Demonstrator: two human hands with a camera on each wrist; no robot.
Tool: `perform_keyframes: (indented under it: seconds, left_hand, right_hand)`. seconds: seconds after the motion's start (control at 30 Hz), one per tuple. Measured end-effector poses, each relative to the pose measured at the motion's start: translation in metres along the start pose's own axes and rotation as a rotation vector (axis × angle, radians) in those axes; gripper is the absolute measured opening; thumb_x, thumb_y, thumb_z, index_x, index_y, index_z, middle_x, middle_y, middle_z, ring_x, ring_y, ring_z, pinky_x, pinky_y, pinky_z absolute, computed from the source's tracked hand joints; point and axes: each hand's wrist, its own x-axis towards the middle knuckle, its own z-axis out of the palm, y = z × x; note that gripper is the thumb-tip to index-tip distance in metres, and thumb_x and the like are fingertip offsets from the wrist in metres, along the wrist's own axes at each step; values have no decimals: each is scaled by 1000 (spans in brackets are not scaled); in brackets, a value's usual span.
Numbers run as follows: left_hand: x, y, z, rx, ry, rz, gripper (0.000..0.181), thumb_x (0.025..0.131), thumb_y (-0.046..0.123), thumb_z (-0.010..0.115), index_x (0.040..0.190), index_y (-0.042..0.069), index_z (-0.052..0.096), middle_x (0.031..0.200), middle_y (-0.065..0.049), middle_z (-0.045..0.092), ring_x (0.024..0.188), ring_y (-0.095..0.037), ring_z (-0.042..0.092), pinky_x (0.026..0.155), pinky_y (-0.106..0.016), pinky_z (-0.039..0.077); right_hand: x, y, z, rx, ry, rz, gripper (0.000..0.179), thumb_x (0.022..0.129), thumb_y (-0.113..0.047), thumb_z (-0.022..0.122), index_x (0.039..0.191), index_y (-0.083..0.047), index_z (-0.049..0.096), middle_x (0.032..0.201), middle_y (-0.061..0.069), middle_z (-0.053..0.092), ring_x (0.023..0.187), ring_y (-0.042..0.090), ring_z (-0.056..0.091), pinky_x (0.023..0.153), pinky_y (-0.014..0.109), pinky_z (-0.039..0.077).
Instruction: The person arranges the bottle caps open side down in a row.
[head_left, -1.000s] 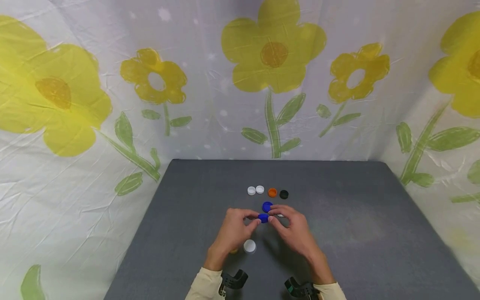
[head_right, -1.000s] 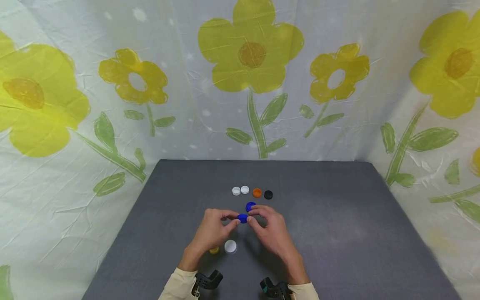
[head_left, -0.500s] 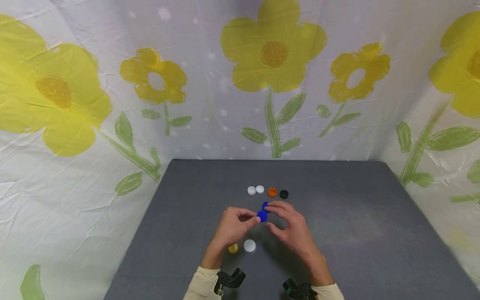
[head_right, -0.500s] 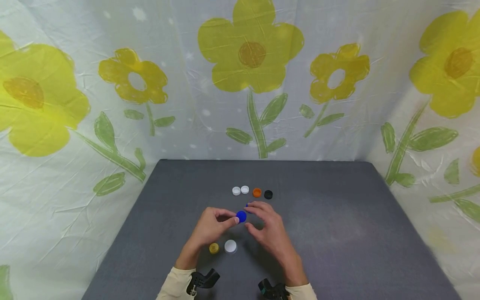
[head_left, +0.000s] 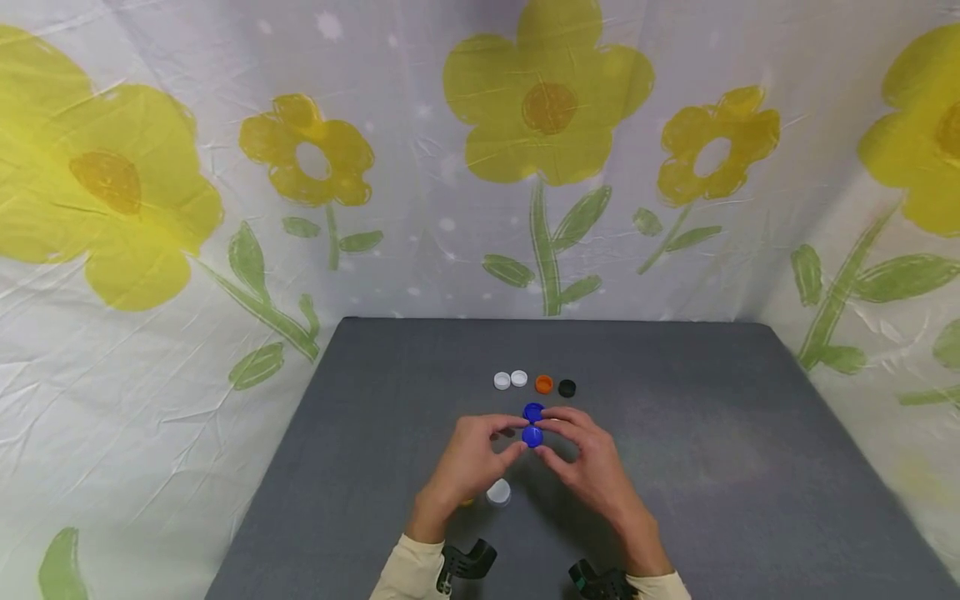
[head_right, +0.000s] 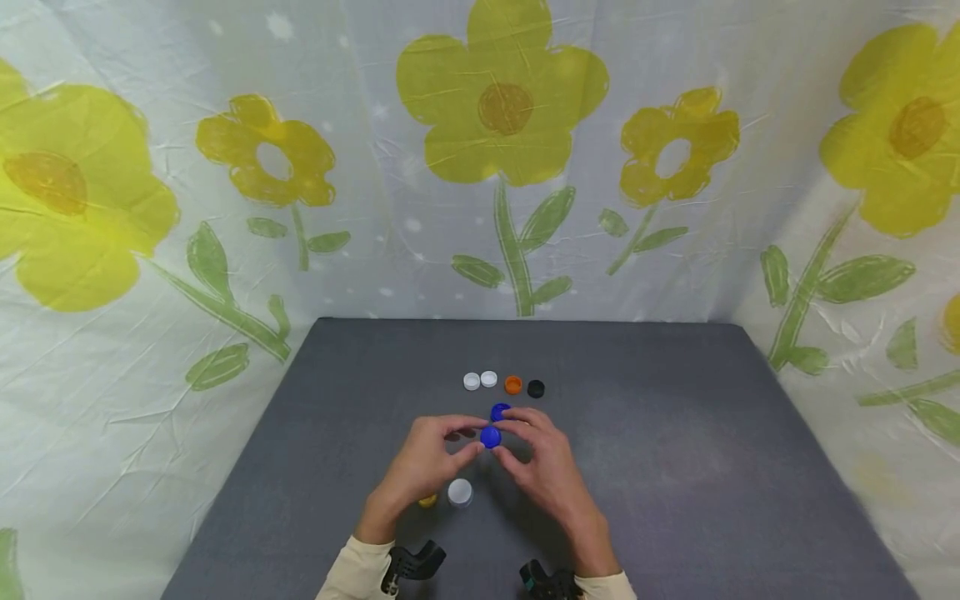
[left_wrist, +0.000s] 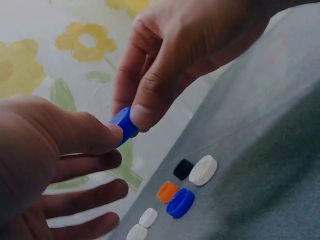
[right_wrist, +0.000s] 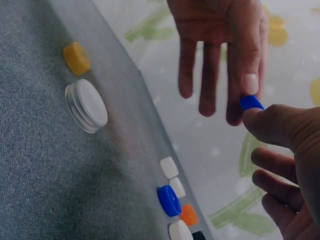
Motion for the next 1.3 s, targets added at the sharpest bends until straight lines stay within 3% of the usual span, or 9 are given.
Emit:
perform_keyframes:
  seconds: [0.1, 0.23, 0.5, 0.7, 0.93, 1.17, 1.3]
  left_hand:
    - [2, 1, 1, 91, -2, 83, 28, 91, 23, 76, 119, 17, 75, 117, 3, 74, 108, -16, 70, 94, -37, 55]
    - [3, 0, 3, 212, -38, 113, 26, 91, 26, 76, 116, 20, 76, 115, 7, 75, 108, -13, 70, 94, -34, 55]
    - [2, -7, 12, 315, -158, 88, 22, 85, 29, 82, 106, 21, 80, 102, 10, 77, 97, -13, 72, 86, -32, 56]
    - [-1, -12, 24, 389, -190, 74, 21, 82, 30, 84, 102, 24, 80, 96, 12, 76, 83, -6, 65, 78, -29, 54]
    - [-4, -15, 31, 450, -248, 36, 21, 81, 30, 85, 100, 23, 80, 95, 9, 76, 85, -8, 68, 79, -31, 55]
    - [-7, -14, 36, 513, -232, 103, 11, 77, 27, 87, 84, 23, 80, 76, 11, 71, 66, -5, 57, 64, -27, 49]
    - [-10, -15, 39, 572, -209, 158, 10, 73, 27, 88, 77, 24, 79, 72, 10, 69, 67, -9, 56, 64, -28, 47]
  right_hand:
    - [-2, 2, -1, -1, -11, 7, 35, 81, -19, 86, 114, -19, 76, 127, 1, 67, 122, 20, 60, 98, 47, 53]
    - [-4, 4, -2, -14, -36, 5, 31, 79, -19, 87, 109, -20, 77, 125, 1, 68, 122, 21, 61, 100, 48, 52]
    - [-12, 8, 1, -37, -175, 51, 28, 77, -22, 88, 103, -19, 77, 123, -1, 68, 120, 22, 61, 102, 47, 50]
    - [-19, 12, 6, -88, -219, 33, 27, 76, -19, 88, 100, -17, 77, 119, 2, 68, 116, 23, 61, 99, 47, 50]
    - [-26, 16, 15, -119, -259, 6, 24, 75, -20, 87, 97, -15, 78, 117, 5, 69, 115, 25, 61, 99, 48, 50]
    - [-29, 15, 19, -141, -282, -5, 23, 74, -19, 86, 95, -16, 79, 118, 5, 68, 116, 26, 60, 98, 47, 50]
    - [-30, 13, 19, -164, -291, -31, 24, 72, -19, 86, 94, -15, 80, 119, 7, 68, 116, 27, 60, 98, 46, 50]
